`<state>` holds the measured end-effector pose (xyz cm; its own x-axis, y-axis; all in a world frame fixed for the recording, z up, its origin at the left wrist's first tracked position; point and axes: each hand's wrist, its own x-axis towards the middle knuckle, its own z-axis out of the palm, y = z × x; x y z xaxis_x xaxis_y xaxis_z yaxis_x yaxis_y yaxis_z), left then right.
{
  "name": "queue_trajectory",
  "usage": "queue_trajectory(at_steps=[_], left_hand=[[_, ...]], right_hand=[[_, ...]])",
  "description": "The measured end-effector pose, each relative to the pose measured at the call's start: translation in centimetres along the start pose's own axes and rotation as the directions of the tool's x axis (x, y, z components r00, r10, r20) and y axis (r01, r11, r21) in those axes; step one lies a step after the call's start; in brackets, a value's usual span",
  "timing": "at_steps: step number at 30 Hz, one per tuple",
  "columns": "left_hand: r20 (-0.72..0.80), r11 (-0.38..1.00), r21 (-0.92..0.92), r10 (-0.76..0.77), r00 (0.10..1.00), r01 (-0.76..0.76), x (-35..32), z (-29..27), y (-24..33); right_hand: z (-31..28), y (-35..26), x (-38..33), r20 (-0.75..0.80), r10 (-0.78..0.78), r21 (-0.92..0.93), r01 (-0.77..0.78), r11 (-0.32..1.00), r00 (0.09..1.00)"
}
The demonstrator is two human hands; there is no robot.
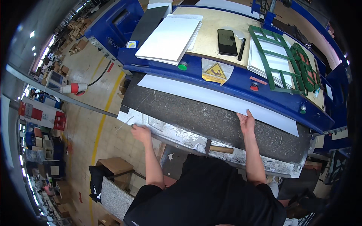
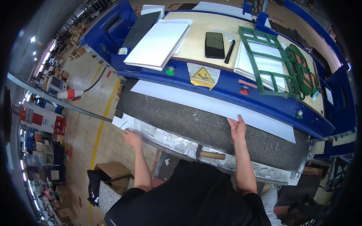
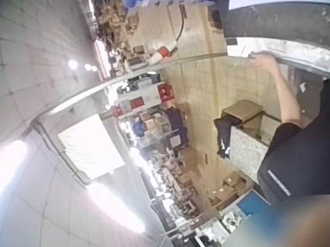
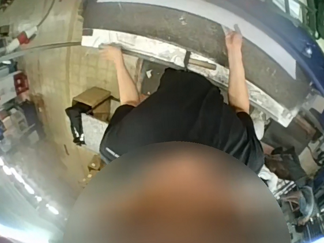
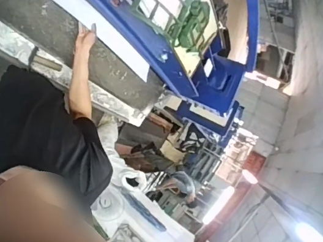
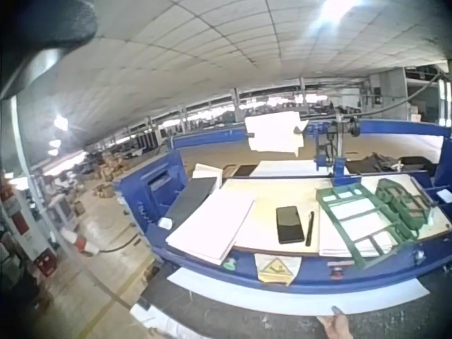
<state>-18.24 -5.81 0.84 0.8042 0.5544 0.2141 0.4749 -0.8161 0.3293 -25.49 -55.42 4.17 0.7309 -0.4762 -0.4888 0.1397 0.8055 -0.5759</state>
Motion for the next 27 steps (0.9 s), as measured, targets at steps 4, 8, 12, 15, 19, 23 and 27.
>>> queue_trajectory(at_steps=[4, 8, 12, 15, 19, 23, 27], left_hand=[[0.537, 0.598, -0.703, 0.09, 0.839, 0.386, 0.2, 2.3, 7.2], [0.851, -0.061, -0.491, 0.178, 0.494, 0.869, -1.2, 5.4, 15.6], [0.718, -0.198, -0.557, 0.372, 0.588, 0.807, -1.0, 8.3, 16.0], [0.734, 0.126, -0.679, 0.071, 0.676, 0.723, -3.3, 7.6, 17.0], [0.688, 0.171, -0.718, 0.024, 0.726, 0.675, -9.0, 5.9, 16.8], [0.693, 0.144, -0.72, 0.102, 0.714, 0.679, -14.6, 5.6, 16.5], [0.728, 0.268, -0.675, 0.089, 0.68, 0.687, -18.5, 5.9, 17.0]], right_hand=[[-1.0, 1.0, -0.1, 0.024, 0.002, -0.052, -0.001, 0.999, 1.0], [-1.3, 0.3, -0.6, -0.007, -0.076, -0.042, 0.075, 0.996, 0.997], [-0.4, -1.0, -1.3, -0.044, -0.062, -0.116, 0.057, 0.992, 0.997], [-4.1, -2.7, -2.0, -0.077, -0.131, -0.138, 0.119, 0.983, 0.988], [-8.9, -4.1, -4.0, -0.141, -0.074, -0.072, 0.064, 0.995, 0.987], [-13.4, -5.9, -5.2, -0.317, -0.083, -0.188, 0.023, 0.982, 0.945], [-19.1, -7.1, -4.2, -0.279, -0.036, -0.071, 0.017, 0.997, 0.959]])
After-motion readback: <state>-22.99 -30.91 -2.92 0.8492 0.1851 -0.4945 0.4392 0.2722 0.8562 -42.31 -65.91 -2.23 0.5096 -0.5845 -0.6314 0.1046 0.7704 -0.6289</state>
